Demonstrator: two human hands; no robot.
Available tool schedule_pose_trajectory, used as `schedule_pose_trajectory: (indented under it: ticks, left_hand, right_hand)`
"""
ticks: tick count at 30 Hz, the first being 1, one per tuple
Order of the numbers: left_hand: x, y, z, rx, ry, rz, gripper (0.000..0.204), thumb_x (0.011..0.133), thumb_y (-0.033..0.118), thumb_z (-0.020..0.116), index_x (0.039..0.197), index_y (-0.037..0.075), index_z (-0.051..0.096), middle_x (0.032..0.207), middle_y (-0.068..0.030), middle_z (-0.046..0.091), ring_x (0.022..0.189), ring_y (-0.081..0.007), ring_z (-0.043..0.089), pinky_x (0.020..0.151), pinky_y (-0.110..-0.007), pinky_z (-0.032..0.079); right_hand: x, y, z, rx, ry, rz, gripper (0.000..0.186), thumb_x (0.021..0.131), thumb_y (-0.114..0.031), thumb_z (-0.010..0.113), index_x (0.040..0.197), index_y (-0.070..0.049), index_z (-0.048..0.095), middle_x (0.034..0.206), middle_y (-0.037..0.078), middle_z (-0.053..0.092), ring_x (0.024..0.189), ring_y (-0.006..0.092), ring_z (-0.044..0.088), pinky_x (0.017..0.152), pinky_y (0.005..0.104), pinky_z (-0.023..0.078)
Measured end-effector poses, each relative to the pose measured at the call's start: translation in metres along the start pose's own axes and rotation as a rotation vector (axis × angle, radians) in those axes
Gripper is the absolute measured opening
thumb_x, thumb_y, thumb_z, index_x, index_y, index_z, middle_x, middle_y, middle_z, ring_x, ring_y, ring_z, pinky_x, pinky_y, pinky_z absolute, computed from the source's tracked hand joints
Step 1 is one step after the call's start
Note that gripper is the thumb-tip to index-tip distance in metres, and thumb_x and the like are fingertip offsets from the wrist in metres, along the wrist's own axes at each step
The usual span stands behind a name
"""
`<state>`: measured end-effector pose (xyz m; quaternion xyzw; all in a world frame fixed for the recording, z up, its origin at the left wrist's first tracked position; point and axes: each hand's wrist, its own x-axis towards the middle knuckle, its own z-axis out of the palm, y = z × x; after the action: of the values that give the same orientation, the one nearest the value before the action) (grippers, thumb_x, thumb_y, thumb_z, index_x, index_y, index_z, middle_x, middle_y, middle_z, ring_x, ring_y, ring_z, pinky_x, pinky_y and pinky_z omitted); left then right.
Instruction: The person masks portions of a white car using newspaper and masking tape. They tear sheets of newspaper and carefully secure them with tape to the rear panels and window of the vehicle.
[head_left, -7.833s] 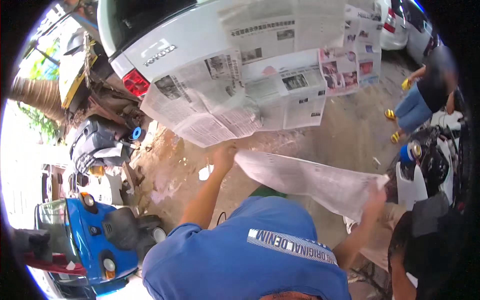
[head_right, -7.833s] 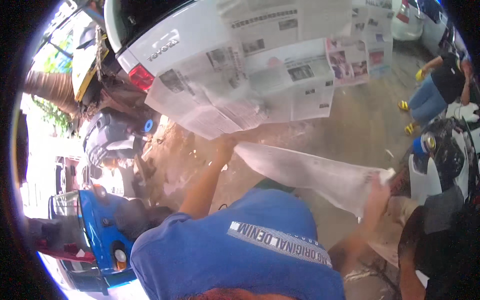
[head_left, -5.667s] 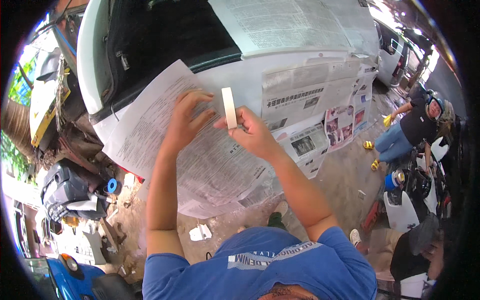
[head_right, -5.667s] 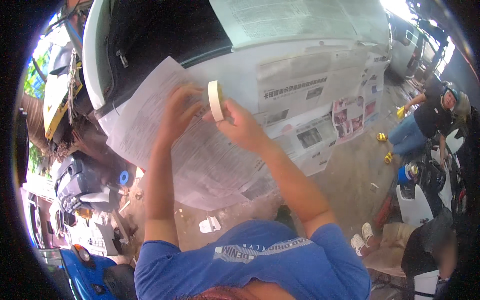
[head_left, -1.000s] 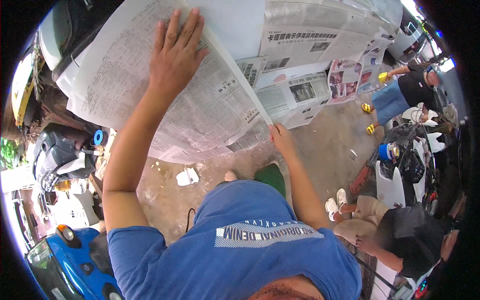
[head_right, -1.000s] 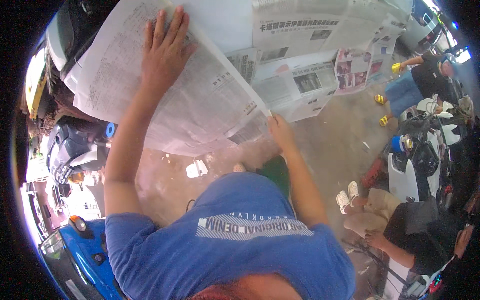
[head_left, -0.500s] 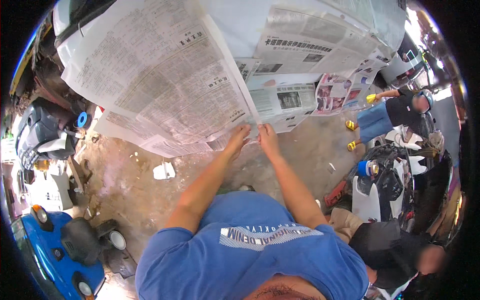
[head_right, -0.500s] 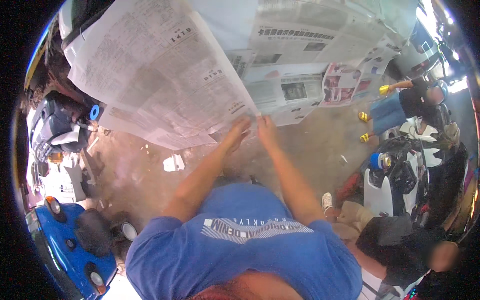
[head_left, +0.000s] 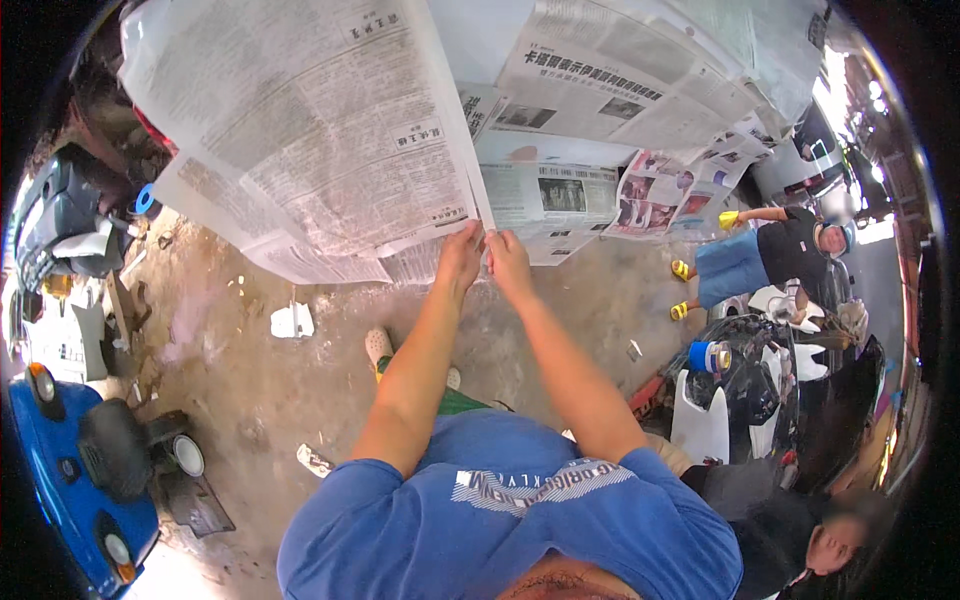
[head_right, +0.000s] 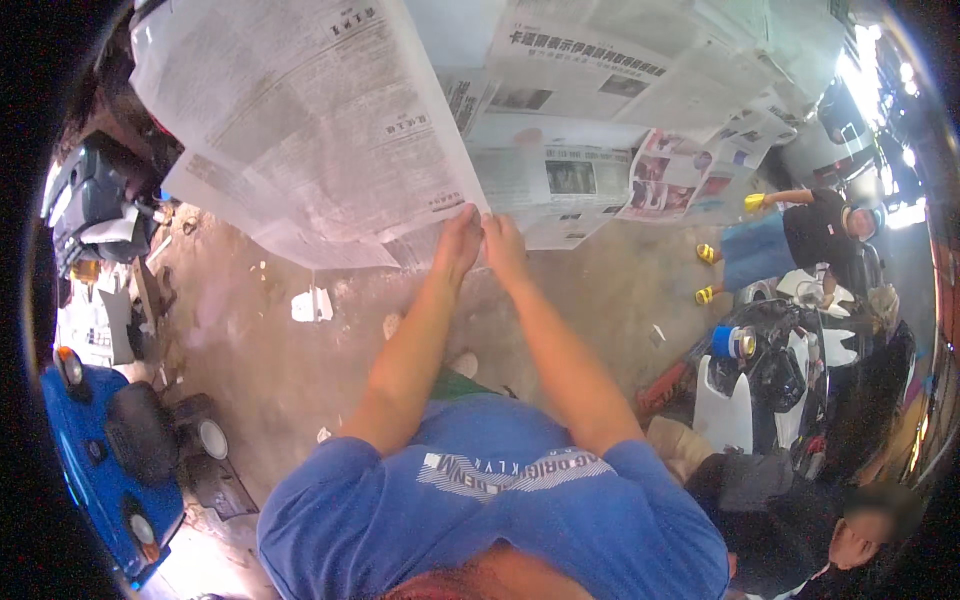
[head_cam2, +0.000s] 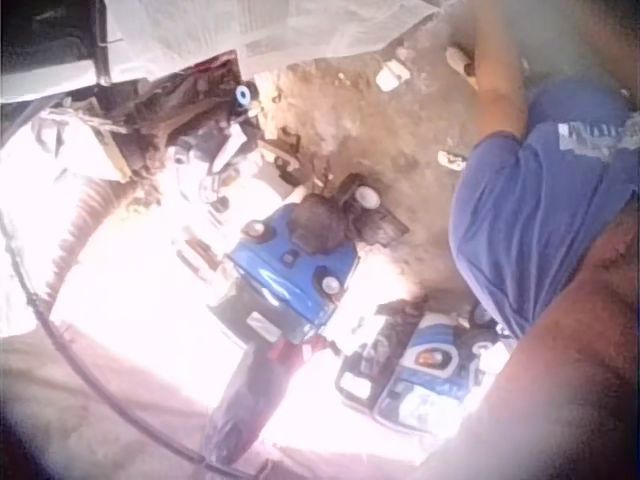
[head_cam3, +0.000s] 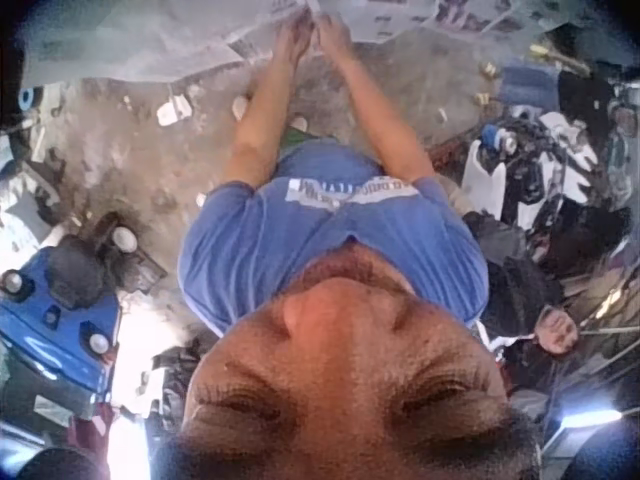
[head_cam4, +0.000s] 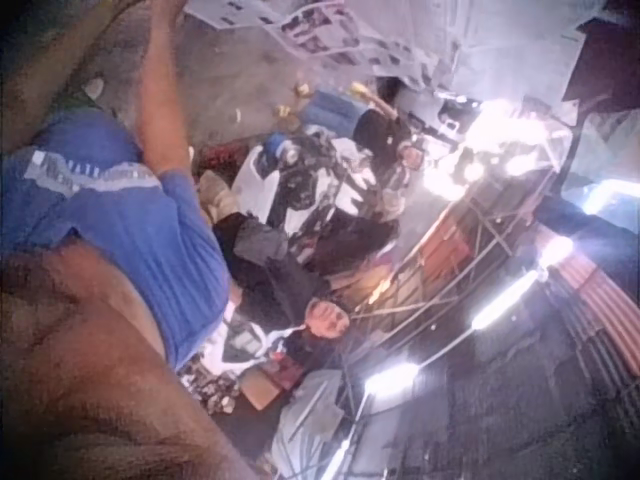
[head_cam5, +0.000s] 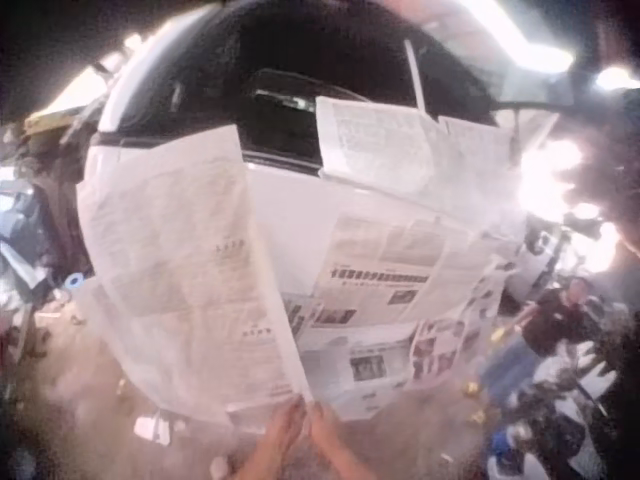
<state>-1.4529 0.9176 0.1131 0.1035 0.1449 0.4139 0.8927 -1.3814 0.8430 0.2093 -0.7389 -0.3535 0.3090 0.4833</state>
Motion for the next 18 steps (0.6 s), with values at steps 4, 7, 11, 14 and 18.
schedule_pose_trajectory:
  ticks: [4,7,11,14,18]
  left_hand:
    - [-0.005,-0.005,-0.004,0.006,-0.031,0.020,0.025,0.101,0.019,0.066,0.124,0.011,0.062,0.123,-0.0014,0.066,0.114,-0.0178,0.058,0.104,-0.039,0.040]
    - [-0.016,-0.007,0.002,0.035,0.003,0.068,0.020,0.100,0.021,0.068,0.118,0.013,0.063,0.112,0.0005,0.065,0.101,-0.0154,0.058,0.097,-0.037,0.043]
    - [-0.034,-0.009,0.035,0.060,0.177,0.059,0.017,0.101,0.024,0.067,0.112,0.012,0.061,0.093,0.0001,0.060,0.084,-0.0139,0.056,0.069,-0.033,0.047]
    - [-0.037,0.005,0.030,0.056,0.189,0.020,0.018,0.102,0.025,0.065,0.111,0.010,0.060,0.084,-0.0009,0.057,0.070,-0.0131,0.054,0.053,-0.030,0.043]
    - [-0.047,0.003,0.033,0.042,0.050,-0.033,0.016,0.103,0.022,0.062,0.112,0.009,0.061,0.080,-0.0013,0.057,0.060,-0.0113,0.051,0.050,-0.027,0.042]
  right_hand:
    - [-0.006,0.003,0.001,-0.005,-0.008,-0.002,0.032,0.105,-0.033,0.054,0.092,-0.003,0.060,0.065,0.002,0.055,0.055,0.0116,0.051,0.052,0.0303,0.042]
    - [-0.014,0.001,0.002,0.056,-0.011,-0.001,0.033,0.105,-0.032,0.054,0.092,-0.003,0.060,0.066,0.003,0.056,0.056,0.0121,0.053,0.053,0.0303,0.044]
    - [-0.013,0.012,-0.005,0.044,0.015,-0.072,0.033,0.105,-0.031,0.054,0.091,-0.002,0.060,0.068,0.005,0.061,0.057,0.0142,0.059,0.054,0.0300,0.047]
    - [-0.014,-0.013,0.004,0.032,-0.086,0.074,0.033,0.105,-0.031,0.054,0.094,-0.001,0.062,0.069,0.007,0.065,0.057,0.0160,0.064,0.054,0.0308,0.050]
    - [-0.008,-0.009,0.000,0.017,-0.091,0.130,0.035,0.104,-0.031,0.055,0.098,0.001,0.066,0.070,0.008,0.067,0.054,0.0165,0.064,0.051,0.0323,0.050]
